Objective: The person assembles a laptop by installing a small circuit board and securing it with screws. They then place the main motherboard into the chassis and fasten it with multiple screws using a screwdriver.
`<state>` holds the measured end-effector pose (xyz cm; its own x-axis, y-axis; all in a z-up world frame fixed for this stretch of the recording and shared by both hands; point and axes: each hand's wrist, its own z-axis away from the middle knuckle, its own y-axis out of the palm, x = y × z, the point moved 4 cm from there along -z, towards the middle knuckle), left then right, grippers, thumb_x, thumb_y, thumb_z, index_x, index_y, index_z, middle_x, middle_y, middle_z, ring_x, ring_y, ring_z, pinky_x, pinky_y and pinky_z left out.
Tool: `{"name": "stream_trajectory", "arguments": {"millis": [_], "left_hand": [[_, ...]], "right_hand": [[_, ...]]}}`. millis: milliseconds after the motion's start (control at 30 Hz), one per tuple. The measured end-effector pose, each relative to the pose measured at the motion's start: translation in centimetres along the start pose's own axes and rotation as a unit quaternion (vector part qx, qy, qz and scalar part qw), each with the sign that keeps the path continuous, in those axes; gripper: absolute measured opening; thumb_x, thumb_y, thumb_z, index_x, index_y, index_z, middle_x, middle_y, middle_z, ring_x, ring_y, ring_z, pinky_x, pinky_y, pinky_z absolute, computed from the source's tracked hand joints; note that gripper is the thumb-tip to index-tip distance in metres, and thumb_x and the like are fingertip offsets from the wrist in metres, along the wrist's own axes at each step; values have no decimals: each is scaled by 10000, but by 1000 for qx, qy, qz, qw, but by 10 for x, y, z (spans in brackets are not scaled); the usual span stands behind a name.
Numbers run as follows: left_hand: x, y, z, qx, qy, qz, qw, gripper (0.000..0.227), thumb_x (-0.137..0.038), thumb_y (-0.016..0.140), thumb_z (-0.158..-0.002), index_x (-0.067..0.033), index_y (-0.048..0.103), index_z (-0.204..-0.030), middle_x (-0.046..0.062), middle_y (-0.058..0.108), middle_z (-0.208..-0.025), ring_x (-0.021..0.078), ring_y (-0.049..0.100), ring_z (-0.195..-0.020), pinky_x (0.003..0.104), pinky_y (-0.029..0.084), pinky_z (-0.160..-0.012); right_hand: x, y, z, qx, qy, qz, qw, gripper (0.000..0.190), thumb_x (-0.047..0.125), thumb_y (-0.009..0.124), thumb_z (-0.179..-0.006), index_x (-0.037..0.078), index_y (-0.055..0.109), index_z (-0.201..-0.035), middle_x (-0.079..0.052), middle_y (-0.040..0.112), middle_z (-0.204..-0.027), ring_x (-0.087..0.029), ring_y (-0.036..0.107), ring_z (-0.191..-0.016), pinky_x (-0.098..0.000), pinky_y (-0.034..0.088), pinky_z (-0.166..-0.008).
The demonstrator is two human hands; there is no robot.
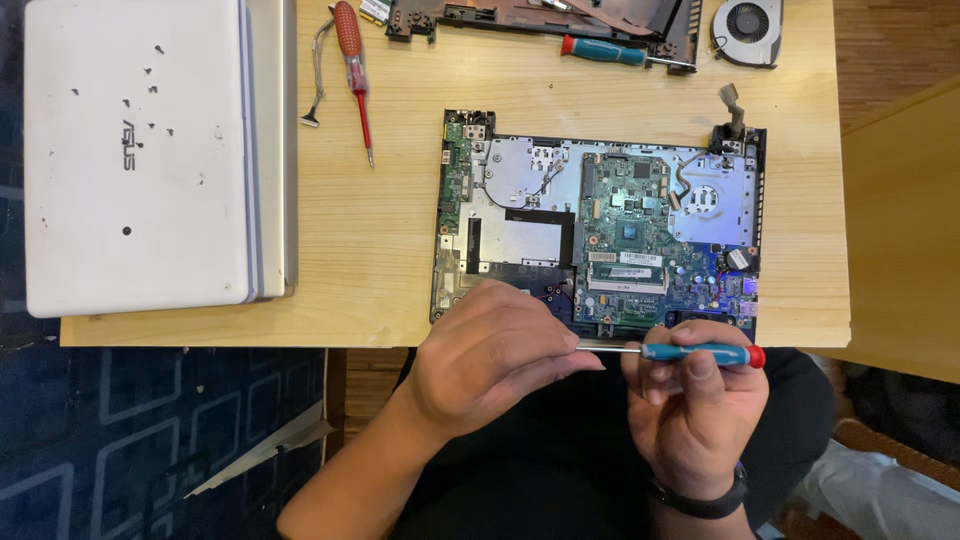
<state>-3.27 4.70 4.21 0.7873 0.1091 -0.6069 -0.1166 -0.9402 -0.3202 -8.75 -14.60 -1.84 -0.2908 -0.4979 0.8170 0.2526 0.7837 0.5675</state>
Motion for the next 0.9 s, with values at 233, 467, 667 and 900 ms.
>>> {"name": "stream_trajectory", "arguments": {"millis": [233,467,667,900], "left_hand": [[3,-1,-7,13,4,4,1000,370,-63,925,-917,-35,643,-1155,67,741,-1038,272,734,-886,385,609,-835],[18,3,-2,80,-28,-177,981,441,-440,867,-933,-128,676,-1179,42,715,-1158,278,681,-1054,403,490,-864],[25,16,0,152,-30,-315,937,565,-639,770,-958,-207,675,-1310,99,632,-1359,299,608,-1233,438,497,-935],[27,21,-1,183,-31,-357,916,713,-753,743,-932,-197,663,-1373,103,603,-1504,313,601,-1298,448,478,-962]], "right_hand": [[0,-3,-4,-11,10,1,1000,251,258,762,-997,56,630,-1067,-47,437,-694,-122,422,-595,-279,329,-552],[9,-7,-27,-80,-29,107,991,284,303,751,-1010,61,604,-1035,-95,507,-743,-129,480,-585,-260,401,-559],[11,-10,-46,-116,-103,321,934,288,273,717,-1070,12,593,-1079,-109,554,-830,-172,607,-631,-248,493,-550],[9,4,-54,-73,-88,404,908,215,181,690,-1098,-17,614,-1131,-147,633,-793,-154,579,-618,-239,481,-603]]}}
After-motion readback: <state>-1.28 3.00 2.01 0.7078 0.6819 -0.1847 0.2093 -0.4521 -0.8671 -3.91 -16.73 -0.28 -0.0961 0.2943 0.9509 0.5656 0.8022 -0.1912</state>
